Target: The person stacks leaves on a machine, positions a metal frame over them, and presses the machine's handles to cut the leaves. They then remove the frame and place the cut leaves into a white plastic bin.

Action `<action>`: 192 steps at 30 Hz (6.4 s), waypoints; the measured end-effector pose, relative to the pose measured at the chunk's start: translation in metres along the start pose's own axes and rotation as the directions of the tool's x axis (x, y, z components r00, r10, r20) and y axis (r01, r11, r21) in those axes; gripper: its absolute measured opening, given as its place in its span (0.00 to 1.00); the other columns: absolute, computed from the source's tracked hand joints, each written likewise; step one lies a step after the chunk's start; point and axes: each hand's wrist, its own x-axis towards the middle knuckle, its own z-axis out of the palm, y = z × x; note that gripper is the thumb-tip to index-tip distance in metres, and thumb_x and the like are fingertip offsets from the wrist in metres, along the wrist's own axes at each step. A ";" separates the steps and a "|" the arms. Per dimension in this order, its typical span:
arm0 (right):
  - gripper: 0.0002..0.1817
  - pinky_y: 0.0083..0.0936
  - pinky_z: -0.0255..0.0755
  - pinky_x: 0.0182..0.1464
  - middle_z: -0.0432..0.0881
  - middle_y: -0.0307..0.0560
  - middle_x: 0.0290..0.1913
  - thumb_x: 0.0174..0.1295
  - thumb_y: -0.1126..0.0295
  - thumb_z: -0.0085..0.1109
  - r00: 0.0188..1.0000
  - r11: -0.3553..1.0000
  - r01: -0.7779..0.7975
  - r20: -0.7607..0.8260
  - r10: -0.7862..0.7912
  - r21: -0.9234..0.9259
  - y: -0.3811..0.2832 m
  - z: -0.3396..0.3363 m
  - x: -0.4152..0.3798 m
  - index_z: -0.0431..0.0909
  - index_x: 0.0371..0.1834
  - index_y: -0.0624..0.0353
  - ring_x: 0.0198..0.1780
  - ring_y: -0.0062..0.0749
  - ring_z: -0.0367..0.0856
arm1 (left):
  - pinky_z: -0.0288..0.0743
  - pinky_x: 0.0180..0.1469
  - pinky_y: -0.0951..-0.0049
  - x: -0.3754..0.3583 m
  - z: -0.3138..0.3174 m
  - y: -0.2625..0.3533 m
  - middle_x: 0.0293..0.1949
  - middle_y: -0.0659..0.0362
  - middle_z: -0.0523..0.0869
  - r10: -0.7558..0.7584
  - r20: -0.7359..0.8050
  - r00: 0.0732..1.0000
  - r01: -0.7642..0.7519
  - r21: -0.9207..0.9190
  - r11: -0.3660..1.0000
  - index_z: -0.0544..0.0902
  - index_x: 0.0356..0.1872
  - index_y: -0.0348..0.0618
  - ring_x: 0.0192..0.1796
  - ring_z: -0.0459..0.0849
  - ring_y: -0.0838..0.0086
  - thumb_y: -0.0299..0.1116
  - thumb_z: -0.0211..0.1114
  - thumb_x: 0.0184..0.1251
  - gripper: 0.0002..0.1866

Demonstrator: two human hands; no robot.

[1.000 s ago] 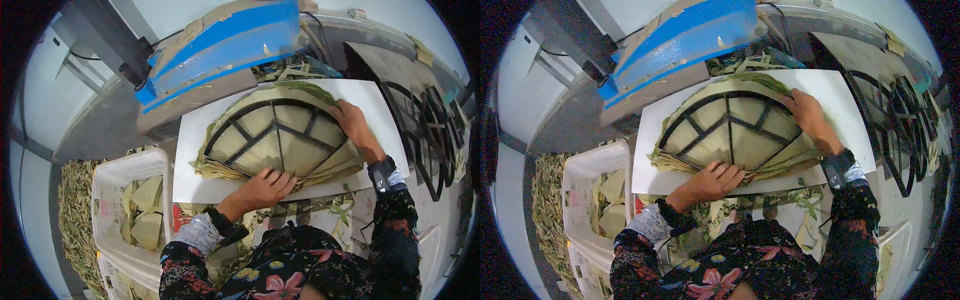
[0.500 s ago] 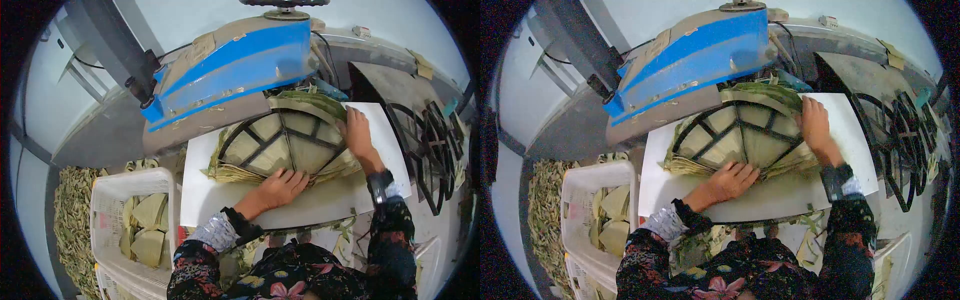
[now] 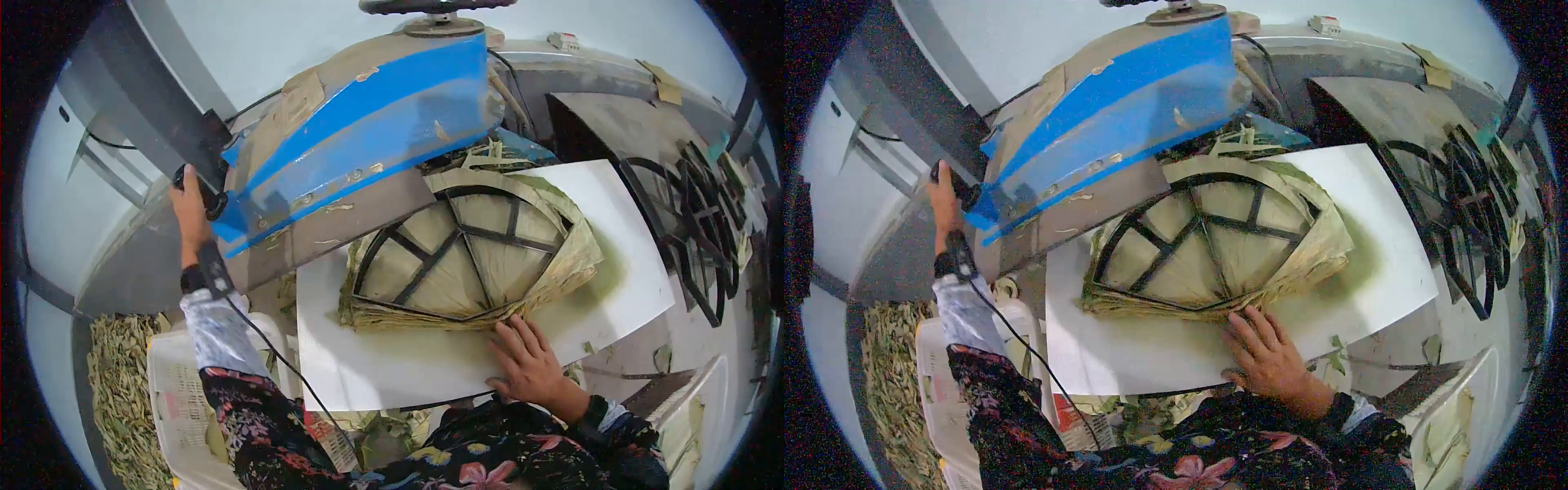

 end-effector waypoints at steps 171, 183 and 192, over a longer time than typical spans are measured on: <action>0.28 0.39 0.57 0.62 0.74 0.49 0.50 0.52 0.60 0.61 0.993 0.999 0.034 -0.114 -0.038 -0.039 0.132 0.022 0.142 0.69 0.56 0.56 0.56 0.42 0.69 | 0.67 0.59 0.56 -0.243 0.025 0.202 0.54 0.46 0.75 0.265 0.886 0.381 -0.467 -0.063 0.882 0.70 0.59 0.40 0.57 0.74 0.54 0.28 0.59 0.56 0.26; 0.10 0.37 0.65 0.47 0.81 0.43 0.33 0.55 0.69 0.50 0.960 0.909 0.266 0.179 -0.218 -0.322 0.113 0.017 0.122 0.72 0.40 0.57 0.38 0.37 0.81 | 0.67 0.55 0.60 -0.259 0.059 0.180 0.37 0.56 0.75 0.444 0.892 0.084 -0.722 -0.253 0.644 0.75 0.55 0.55 0.45 0.76 0.62 0.29 0.61 0.48 0.27; 0.11 0.44 0.70 0.47 0.81 0.52 0.26 0.57 0.67 0.52 0.939 0.940 0.326 0.152 -0.309 -0.101 0.099 -0.001 0.095 0.69 0.37 0.64 0.30 0.48 0.81 | 0.61 0.60 0.58 -0.249 0.027 0.239 0.32 0.60 0.77 0.256 0.964 -0.075 -0.783 -0.216 0.584 0.80 0.49 0.62 0.41 0.77 0.70 0.31 0.61 0.51 0.21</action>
